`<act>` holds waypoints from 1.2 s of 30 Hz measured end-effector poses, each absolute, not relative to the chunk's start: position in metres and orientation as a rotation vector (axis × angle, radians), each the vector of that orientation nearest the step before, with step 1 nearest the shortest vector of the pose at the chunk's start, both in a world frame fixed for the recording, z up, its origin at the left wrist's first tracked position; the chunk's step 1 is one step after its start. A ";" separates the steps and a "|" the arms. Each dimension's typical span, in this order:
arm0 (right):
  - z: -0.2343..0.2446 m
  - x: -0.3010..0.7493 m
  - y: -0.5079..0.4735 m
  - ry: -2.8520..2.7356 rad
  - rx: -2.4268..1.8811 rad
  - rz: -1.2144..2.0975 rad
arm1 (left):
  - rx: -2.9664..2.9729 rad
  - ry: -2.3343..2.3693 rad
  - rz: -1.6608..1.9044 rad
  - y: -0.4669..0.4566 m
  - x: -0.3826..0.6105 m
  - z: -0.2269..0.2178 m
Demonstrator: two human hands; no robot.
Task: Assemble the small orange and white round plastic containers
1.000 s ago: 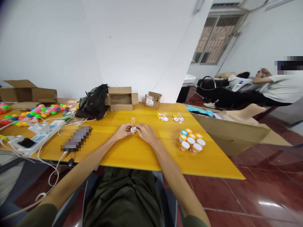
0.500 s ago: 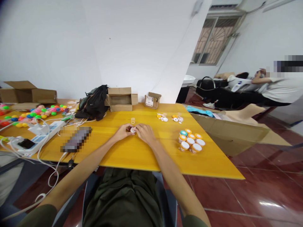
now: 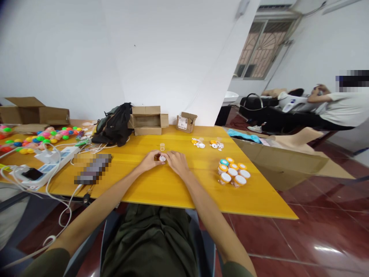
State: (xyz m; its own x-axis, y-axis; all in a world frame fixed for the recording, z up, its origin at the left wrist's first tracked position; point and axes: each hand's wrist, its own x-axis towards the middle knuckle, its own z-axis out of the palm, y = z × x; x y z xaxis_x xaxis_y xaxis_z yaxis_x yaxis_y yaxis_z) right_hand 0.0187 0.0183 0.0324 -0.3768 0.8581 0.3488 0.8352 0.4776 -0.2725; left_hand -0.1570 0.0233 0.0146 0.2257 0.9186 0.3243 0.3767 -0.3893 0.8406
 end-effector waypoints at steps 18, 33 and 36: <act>0.004 0.011 0.036 -1.179 -0.607 1.693 | 1.193 0.872 1.325 0.015 -0.152 0.026; 0.005 0.012 0.038 -1.081 -0.657 1.815 | 1.247 0.809 1.266 0.012 -0.146 0.028; 0.007 0.012 0.037 -1.096 -0.668 1.813 | 1.249 0.829 1.263 0.013 -0.146 0.027</act>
